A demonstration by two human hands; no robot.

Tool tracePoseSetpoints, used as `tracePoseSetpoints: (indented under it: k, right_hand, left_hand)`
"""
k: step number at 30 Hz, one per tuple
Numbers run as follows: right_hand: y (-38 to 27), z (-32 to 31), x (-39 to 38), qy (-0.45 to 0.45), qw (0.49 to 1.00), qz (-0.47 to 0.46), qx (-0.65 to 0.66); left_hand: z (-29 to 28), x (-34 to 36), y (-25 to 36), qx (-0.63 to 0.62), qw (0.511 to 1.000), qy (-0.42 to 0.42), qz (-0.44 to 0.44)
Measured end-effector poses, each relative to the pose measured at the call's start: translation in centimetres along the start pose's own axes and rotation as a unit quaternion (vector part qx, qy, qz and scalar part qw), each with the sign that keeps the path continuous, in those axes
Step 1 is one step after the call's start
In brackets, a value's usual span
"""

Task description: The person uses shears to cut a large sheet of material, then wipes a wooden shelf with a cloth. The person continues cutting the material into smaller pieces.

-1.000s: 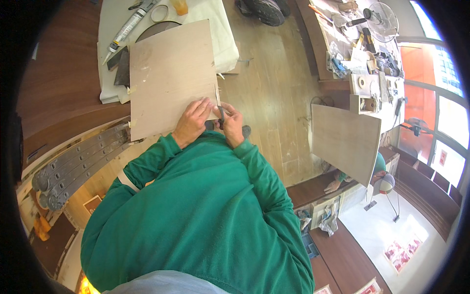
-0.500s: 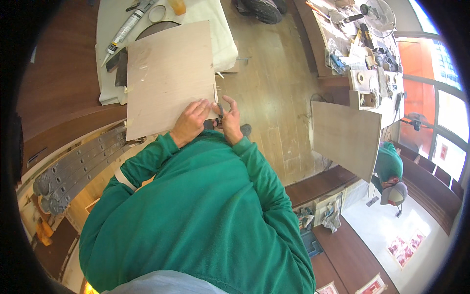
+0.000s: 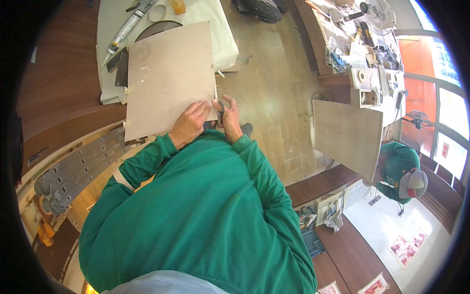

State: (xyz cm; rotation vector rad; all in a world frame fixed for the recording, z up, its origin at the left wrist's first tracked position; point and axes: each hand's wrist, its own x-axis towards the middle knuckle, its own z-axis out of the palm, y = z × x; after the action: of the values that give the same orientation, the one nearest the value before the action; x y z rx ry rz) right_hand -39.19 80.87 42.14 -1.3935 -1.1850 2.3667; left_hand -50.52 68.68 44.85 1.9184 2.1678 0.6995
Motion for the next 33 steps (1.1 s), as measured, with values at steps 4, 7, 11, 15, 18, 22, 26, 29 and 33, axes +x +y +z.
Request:
tracePoseSetpoints:
  k: [4, 7, 11, 15, 18, 22, 26, 29, 33]
  right_hand:
    - [0.0, 0.0, -0.1, 0.01, 1.0, -0.01, 0.004]
    - [-0.3, 0.5, -0.7, 0.024, 0.999, -0.019, 0.03]
    - [-0.9, 1.2, -1.3, 0.025, 0.998, -0.043, 0.048]
    - [-0.6, 1.2, -1.6, 0.012, 0.997, -0.051, 0.062]
    - [-0.1, 0.7, -1.1, 0.01, 1.0, -0.002, 0.027]
    - [0.4, 0.4, -0.2, 0.027, 0.999, -0.021, 0.01]
    - [0.8, 0.7, -0.5, 0.021, 0.998, -0.032, 0.057]
    - [0.8, 1.2, -1.1, 0.029, 0.996, -0.039, 0.069]
    - [0.3, 1.6, -1.6, 0.044, 0.998, -0.039, 0.035]
  left_hand:
    - [-0.2, 0.1, 0.0, -0.024, 1.0, -0.007, -0.009]
    - [-0.4, 0.2, 0.0, -0.011, 1.0, -0.009, -0.005]
    - [-0.7, 0.5, 0.0, -0.014, 1.0, -0.01, -0.008]
    - [-1.1, 0.4, 0.0, -0.012, 1.0, -0.018, -0.008]
    - [-1.3, 0.1, 0.2, -0.006, 1.0, -0.01, 0.009]
    - [-1.2, -0.2, 0.5, -0.022, 0.999, -0.031, -0.001]
    - [-1.0, -0.3, 0.5, 0.007, 1.0, -0.008, 0.018]
    - [-1.0, -0.4, 0.4, -0.006, 1.0, -0.017, 0.011]
    - [-1.3, -0.3, 0.2, -0.028, 0.999, -0.038, 0.001]
